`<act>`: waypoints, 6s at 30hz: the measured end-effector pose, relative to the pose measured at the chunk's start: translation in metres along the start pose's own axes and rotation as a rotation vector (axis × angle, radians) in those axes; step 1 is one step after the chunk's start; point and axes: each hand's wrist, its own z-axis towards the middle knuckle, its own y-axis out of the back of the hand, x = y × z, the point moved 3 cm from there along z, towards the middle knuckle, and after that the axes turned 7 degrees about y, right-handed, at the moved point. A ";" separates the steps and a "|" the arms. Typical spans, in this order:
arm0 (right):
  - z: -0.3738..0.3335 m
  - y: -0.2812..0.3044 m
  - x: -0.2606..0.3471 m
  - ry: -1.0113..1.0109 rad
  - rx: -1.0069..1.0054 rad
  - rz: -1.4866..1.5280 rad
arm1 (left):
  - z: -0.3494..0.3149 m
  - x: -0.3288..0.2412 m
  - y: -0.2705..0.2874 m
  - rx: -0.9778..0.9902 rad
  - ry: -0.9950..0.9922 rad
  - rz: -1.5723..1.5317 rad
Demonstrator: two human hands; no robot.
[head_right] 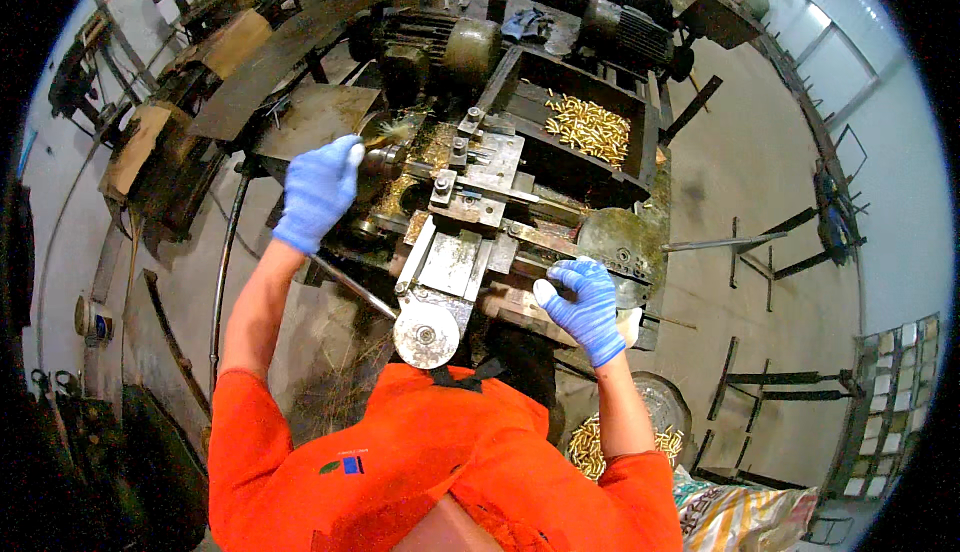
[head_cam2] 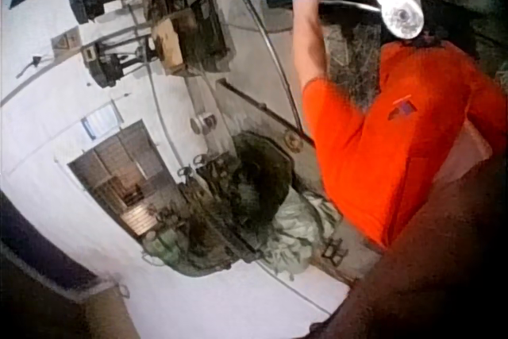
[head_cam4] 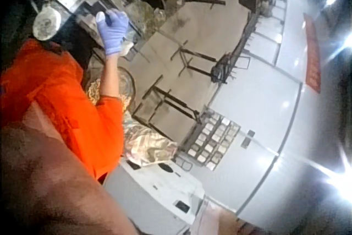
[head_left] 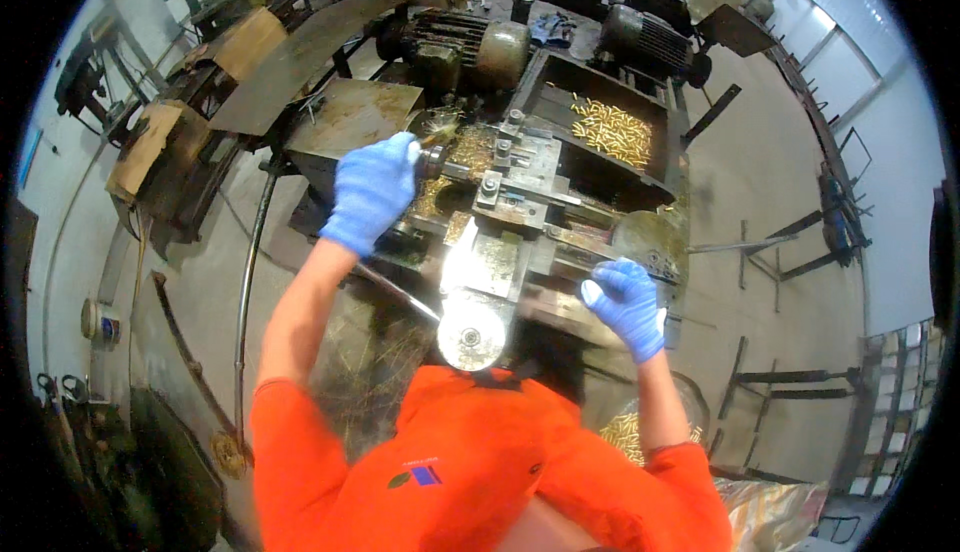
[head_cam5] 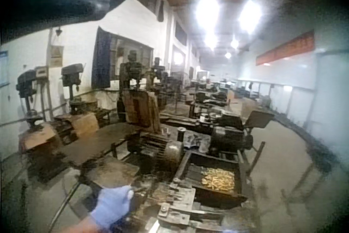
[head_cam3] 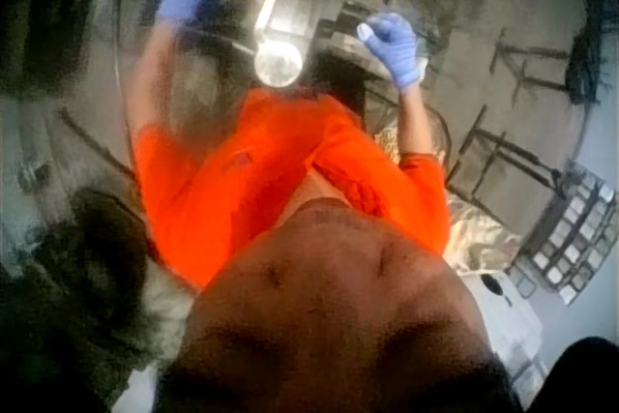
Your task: The person operates a metal turning lathe, repeatedly loading small brass components into the chuck, engaging the machine, and removing the finished parts. The person collects the finished components in a metal bowl and occasionally inspects them before continuing the cycle.
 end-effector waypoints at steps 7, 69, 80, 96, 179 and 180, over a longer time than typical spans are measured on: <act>-0.026 0.018 -0.003 -0.093 -0.048 -0.086 | 0.018 -0.022 -0.094 0.202 0.048 0.048; -0.370 0.049 -0.092 -1.229 0.456 -0.324 | -0.046 0.096 0.064 0.013 0.345 0.038; -0.325 0.014 -0.123 -1.252 0.923 -0.392 | -0.055 0.092 0.059 0.074 0.326 0.092; -0.229 0.049 -0.038 -0.676 -0.239 0.010 | -0.073 -0.016 0.026 0.357 0.448 -0.581; 0.129 -0.043 0.036 0.281 0.145 -0.130 | -0.253 0.360 -0.065 0.257 0.826 0.096; 0.106 -0.020 0.019 0.207 0.141 -0.194 | -0.249 0.339 -0.096 0.414 0.790 0.112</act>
